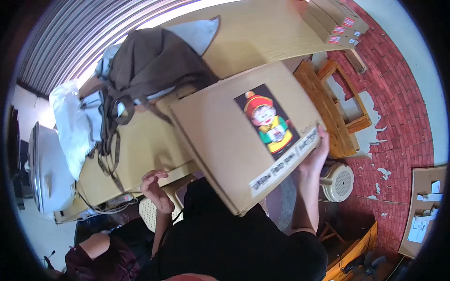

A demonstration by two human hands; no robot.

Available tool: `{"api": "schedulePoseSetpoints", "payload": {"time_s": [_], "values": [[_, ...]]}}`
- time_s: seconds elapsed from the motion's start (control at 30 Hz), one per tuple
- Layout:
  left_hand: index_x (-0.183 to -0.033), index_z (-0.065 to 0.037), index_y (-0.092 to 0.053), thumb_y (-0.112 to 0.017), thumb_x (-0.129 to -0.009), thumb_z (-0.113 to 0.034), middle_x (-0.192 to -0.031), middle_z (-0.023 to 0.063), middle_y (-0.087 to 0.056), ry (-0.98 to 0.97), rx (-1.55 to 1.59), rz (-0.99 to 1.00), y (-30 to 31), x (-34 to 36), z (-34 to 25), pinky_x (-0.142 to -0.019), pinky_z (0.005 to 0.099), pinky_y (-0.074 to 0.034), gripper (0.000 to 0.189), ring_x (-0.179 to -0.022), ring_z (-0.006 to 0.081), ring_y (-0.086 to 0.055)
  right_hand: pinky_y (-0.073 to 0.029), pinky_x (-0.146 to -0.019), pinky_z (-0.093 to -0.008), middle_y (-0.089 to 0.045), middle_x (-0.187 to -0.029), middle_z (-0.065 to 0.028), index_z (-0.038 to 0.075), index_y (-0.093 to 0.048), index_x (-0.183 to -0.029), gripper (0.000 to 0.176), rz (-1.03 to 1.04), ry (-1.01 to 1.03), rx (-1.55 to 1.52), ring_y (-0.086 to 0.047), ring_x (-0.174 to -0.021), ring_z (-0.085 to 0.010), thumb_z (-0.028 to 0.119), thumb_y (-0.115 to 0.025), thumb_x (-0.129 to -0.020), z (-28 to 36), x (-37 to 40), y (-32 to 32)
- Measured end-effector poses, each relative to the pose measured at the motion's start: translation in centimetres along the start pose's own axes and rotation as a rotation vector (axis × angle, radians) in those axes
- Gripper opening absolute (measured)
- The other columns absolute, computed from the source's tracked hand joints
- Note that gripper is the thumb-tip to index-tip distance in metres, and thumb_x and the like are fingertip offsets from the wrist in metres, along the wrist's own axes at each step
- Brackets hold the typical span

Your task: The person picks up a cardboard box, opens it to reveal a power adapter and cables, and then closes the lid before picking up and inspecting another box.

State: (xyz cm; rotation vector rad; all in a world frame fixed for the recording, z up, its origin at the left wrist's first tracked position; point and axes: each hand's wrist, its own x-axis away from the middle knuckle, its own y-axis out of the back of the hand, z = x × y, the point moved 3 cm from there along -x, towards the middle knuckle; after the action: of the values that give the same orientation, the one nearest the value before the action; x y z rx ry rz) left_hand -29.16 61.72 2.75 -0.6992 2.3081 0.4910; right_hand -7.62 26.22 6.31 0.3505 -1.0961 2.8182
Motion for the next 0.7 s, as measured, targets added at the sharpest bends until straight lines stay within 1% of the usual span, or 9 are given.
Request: {"api": "schedulePoseSetpoints", "payload": {"time_s": [0.1, 0.13, 0.17, 0.23, 0.3, 0.37, 0.43, 0.5, 0.7], "values": [[-0.129, -0.002, -0.039, -0.056, -0.096, -0.029, -0.116, 0.0175, -0.050, 0.091, -0.159, -0.051, -3.6, -2.4, 1.4, -0.093, 0.0417, -0.044, 0.046, -0.107, 0.0286, -0.052, -0.047, -0.103, -0.0455, -0.056, -0.131, -0.0239, -0.005, -0.044, -0.137, 0.062, -0.018, 0.196, 0.065, -0.060, -0.117, -0.0380, 0.034, -0.054, -0.091, 6.8, -5.7, 2.2], [-0.129, -0.002, -0.039, -0.056, -0.096, -0.029, -0.116, 0.0175, -0.050, 0.096, -0.152, -0.053, -5.0, -3.2, 1.4, -0.093, 0.0417, -0.044, 0.046, -0.107, 0.0286, -0.052, -0.048, -0.102, -0.0449, -0.058, -0.130, -0.0235, -0.004, -0.046, -0.136, 0.059, -0.080, 0.277, 0.109, -0.060, -0.115, -0.0368, 0.035, -0.053, -0.093, 9.3, -8.3, 3.3], [-0.126, 0.000, -0.043, -0.058, -0.094, -0.023, -0.116, 0.0184, -0.050, 0.167, -0.283, -0.066, -6.2, -4.0, 1.8, -0.097, 0.0432, -0.040, 0.042, -0.110, 0.0313, -0.050, -0.050, -0.100, -0.0444, -0.059, -0.128, -0.0232, -0.003, -0.048, -0.135, 0.056, -0.141, 0.359, 0.152, -0.061, -0.114, -0.0355, 0.036, -0.052, -0.095, 11.9, -11.1, 4.3], [-0.122, 0.001, -0.046, -0.061, -0.091, -0.017, -0.116, 0.0194, -0.051, 0.235, -0.408, -0.084, -8.4, -5.5, 2.3, -0.100, 0.0446, -0.037, 0.039, -0.112, 0.0341, -0.048, -0.049, -0.100, -0.0456, -0.061, -0.126, -0.0193, -0.002, -0.051, -0.132, 0.053, -0.126, 0.501, 0.236, -0.061, -0.113, -0.0346, 0.037, -0.050, -0.096, 17.5, -15.9, 3.3], [-0.122, 0.002, -0.048, -0.060, -0.090, -0.012, -0.119, 0.0222, -0.051, 0.254, -0.622, -0.077, -9.9, -6.3, 2.7, -0.103, 0.0466, -0.033, 0.038, -0.115, 0.0372, -0.046, -0.044, -0.105, -0.0434, -0.062, -0.125, -0.0139, 0.000, -0.055, -0.127, 0.047, -0.092, 0.472, 0.217, -0.058, -0.118, -0.0300, 0.033, -0.057, -0.093, 23.7, -22.4, 4.4], [-0.123, 0.003, -0.048, -0.060, -0.090, -0.014, -0.120, 0.0228, -0.051, 0.260, -0.684, -0.097, -10.7, -6.7, 2.8, -0.103, 0.0480, -0.032, 0.039, -0.115, 0.0384, -0.046, -0.044, -0.103, -0.0442, -0.061, -0.126, -0.0132, 0.002, -0.055, -0.127, 0.043, 0.036, 0.508, 0.226, -0.058, -0.118, -0.0289, 0.033, -0.053, -0.096, 30.2, -29.4, 4.5], [-0.123, 0.003, -0.048, -0.060, -0.090, -0.016, -0.120, 0.0223, -0.051, 0.312, -0.850, -0.105, -11.1, -7.1, 2.2, -0.102, 0.0485, -0.032, 0.040, -0.116, 0.0389, -0.045, -0.045, -0.103, -0.0460, -0.061, -0.126, -0.0129, 0.004, -0.054, -0.127, 0.042, -0.004, 0.655, 0.217, -0.058, -0.116, -0.0281, 0.035, -0.050, -0.098, 34.9, -34.0, 2.0], [-0.124, 0.004, -0.048, -0.061, -0.091, -0.018, -0.120, 0.0218, -0.052, 0.339, -0.890, -0.138, -11.2, -6.8, 2.5, -0.102, 0.0490, -0.032, 0.042, -0.116, 0.0385, -0.044, -0.045, -0.101, -0.0475, -0.061, -0.125, -0.0117, 0.006, -0.054, -0.128, 0.041, -0.007, 0.661, 0.233, -0.058, -0.117, -0.0283, 0.035, -0.049, -0.099, 40.9, -41.7, 1.8], [-0.123, 0.004, -0.048, -0.063, -0.090, -0.019, -0.118, 0.0207, -0.054, 0.312, -0.989, -0.198, -11.5, -6.6, 2.6, -0.102, 0.0480, -0.032, 0.043, -0.114, 0.0363, -0.045, -0.048, -0.098, -0.0477, -0.061, -0.124, -0.0112, 0.006, -0.053, -0.127, 0.041, -0.123, 0.566, 0.330, -0.058, -0.117, -0.0293, 0.035, -0.050, -0.099, 47.8, -55.2, 0.5]]}}
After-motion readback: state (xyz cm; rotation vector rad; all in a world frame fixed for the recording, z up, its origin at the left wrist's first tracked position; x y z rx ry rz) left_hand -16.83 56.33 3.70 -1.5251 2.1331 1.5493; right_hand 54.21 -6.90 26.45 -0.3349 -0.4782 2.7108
